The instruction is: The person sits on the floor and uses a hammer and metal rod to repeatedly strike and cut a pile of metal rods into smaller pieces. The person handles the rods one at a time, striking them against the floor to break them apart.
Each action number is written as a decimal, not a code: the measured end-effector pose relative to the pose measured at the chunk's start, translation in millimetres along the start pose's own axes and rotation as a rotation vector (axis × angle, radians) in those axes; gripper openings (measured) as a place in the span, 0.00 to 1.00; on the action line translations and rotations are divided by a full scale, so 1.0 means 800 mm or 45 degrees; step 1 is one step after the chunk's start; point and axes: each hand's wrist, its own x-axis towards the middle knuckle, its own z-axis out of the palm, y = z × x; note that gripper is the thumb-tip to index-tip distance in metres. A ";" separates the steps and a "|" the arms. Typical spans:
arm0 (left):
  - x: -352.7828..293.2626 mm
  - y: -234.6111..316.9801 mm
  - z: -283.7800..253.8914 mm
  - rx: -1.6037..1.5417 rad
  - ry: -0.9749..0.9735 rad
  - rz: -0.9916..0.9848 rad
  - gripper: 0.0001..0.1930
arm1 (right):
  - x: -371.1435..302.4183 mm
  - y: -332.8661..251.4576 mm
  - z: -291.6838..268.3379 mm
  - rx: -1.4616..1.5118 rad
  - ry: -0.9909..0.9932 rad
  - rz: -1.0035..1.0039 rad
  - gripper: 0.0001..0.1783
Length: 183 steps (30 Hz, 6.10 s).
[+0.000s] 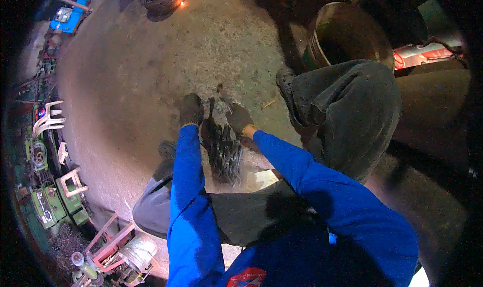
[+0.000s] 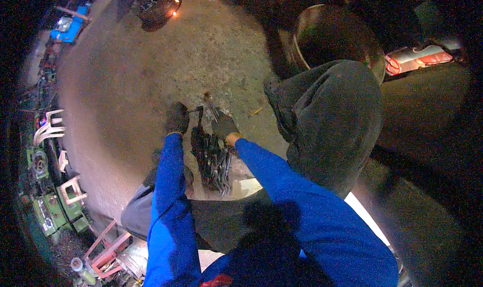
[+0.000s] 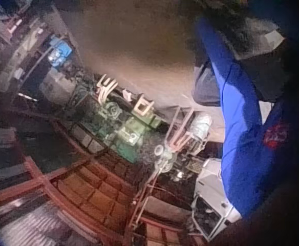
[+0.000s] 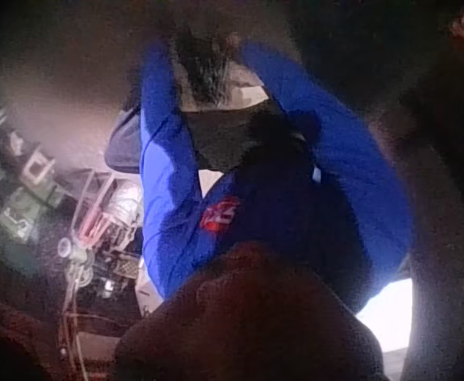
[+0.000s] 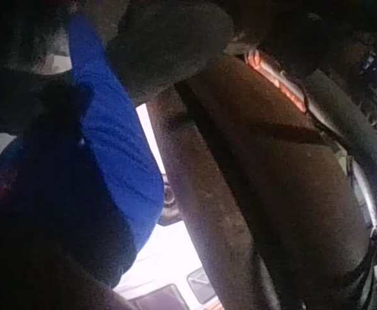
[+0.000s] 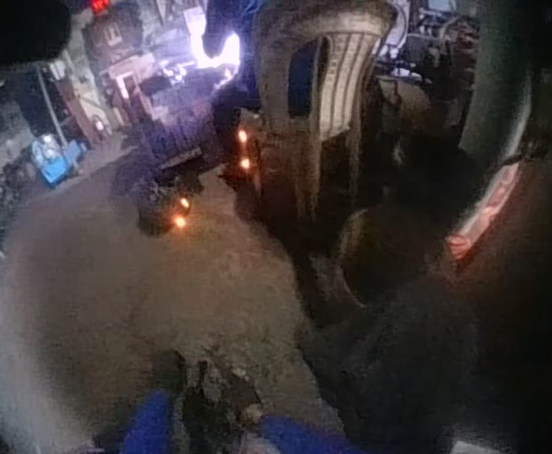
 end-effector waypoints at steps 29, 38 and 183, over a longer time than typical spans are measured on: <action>0.011 -0.118 0.065 -0.263 -0.380 -0.584 0.17 | 0.012 -0.061 0.028 0.068 -0.350 0.027 0.24; -0.001 -0.062 0.024 0.544 -0.380 -0.170 0.24 | 0.009 -0.075 0.005 0.266 -0.094 0.067 0.24; -0.025 -0.031 0.032 -0.159 -0.152 -0.277 0.19 | 0.018 -0.043 -0.008 0.002 -0.035 -0.040 0.27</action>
